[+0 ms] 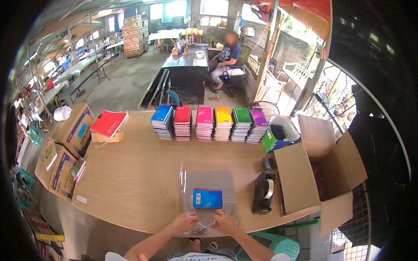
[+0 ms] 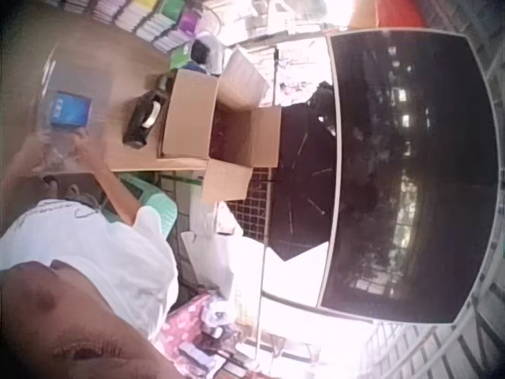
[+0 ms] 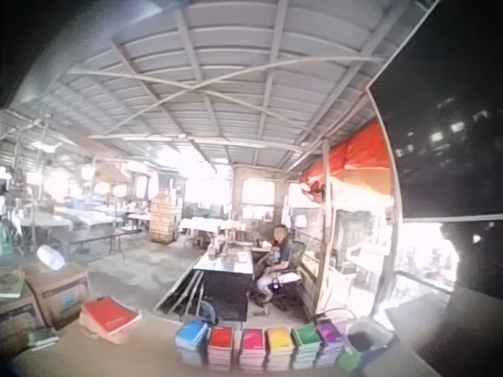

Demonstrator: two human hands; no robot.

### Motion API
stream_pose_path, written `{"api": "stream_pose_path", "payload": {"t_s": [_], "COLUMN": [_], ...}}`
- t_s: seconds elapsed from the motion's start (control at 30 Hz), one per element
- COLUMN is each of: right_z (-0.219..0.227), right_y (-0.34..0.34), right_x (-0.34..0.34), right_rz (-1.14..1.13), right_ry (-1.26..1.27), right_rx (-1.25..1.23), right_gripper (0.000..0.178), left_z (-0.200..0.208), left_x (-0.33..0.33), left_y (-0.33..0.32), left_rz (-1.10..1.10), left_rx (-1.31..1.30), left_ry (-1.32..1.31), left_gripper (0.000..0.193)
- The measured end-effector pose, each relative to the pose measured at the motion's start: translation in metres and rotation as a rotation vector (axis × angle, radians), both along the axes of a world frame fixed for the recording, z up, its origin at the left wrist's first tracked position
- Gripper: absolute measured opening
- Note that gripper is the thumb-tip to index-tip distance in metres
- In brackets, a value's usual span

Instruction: The person selects several colorful notebooks from a table, stacks them, places the stack into a plastic bag, and then puts the bagged stack into a cardboard box.

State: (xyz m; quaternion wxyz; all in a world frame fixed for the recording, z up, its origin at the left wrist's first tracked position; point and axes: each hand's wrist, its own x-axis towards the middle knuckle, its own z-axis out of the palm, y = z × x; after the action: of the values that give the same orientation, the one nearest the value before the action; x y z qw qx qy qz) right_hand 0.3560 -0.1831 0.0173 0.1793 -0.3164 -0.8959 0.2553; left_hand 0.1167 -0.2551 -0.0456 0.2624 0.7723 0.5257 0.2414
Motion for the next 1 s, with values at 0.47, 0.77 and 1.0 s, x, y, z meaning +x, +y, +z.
{"api": "stream_pose_path", "payload": {"t_s": [0.47,0.77,1.0], "right_z": [0.03,0.029,0.005], "right_y": [0.023,0.145,0.187], "right_x": [0.019,0.01,-0.004], "right_rz": [0.027,-0.118,-0.081], "right_ry": [-0.182,-0.165,-0.316], "right_rx": [0.142,-0.58,-0.614], "right_gripper": [0.01,0.015,0.023], "left_z": [0.091,0.073,0.059], "left_x": [0.011,0.038,0.086], "left_y": [0.023,0.011,0.029], "left_rz": [0.202,0.307,0.35], "left_rx": [-0.076,0.424,0.111], "left_ry": [0.002,0.107,0.267], "left_gripper": [0.023,0.043,0.076]}}
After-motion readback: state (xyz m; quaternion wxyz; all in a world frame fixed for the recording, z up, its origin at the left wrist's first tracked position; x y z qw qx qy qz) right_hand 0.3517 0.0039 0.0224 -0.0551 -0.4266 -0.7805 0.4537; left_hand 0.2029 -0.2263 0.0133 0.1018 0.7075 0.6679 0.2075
